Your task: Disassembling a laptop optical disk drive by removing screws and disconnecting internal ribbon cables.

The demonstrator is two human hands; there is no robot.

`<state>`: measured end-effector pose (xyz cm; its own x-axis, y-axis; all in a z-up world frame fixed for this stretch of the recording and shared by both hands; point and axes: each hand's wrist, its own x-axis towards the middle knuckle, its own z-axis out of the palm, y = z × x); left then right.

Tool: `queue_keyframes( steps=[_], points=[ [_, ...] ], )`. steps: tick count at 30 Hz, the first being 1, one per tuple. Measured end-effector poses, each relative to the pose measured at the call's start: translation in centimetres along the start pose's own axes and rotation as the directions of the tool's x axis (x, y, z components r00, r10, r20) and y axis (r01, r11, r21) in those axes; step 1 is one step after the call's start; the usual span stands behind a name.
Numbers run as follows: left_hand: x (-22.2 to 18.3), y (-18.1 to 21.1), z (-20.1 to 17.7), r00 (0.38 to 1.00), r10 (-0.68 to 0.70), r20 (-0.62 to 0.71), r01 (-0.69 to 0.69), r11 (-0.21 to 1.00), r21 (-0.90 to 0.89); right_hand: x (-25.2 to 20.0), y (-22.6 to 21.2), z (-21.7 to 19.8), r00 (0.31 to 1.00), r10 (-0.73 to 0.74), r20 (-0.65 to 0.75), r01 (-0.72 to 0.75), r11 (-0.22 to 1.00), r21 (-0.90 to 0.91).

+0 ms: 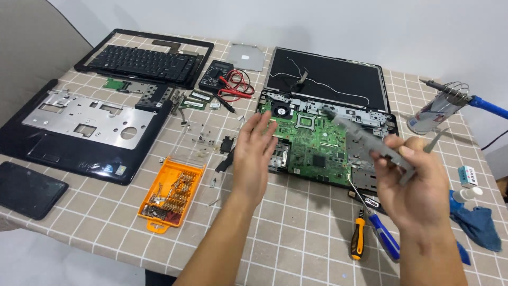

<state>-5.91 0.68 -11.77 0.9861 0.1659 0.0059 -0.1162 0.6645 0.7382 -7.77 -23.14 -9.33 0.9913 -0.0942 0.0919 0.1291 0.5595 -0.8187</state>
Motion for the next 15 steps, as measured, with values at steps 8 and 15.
queue_keyframes(
  steps=[8,15],
  points=[
    [-5.2,1.5,-1.3,0.802,-0.004,0.597,-0.48,0.59,0.649,-5.6,2.3,-0.9,0.926,0.377,0.014,-0.377,0.925,0.038],
    [-6.3,1.6,-2.9,0.93,-0.352,-0.108,0.29,0.52,0.803,-6.6,2.4,-1.9,0.881,0.446,-0.159,-0.473,0.838,-0.273]
  ],
)
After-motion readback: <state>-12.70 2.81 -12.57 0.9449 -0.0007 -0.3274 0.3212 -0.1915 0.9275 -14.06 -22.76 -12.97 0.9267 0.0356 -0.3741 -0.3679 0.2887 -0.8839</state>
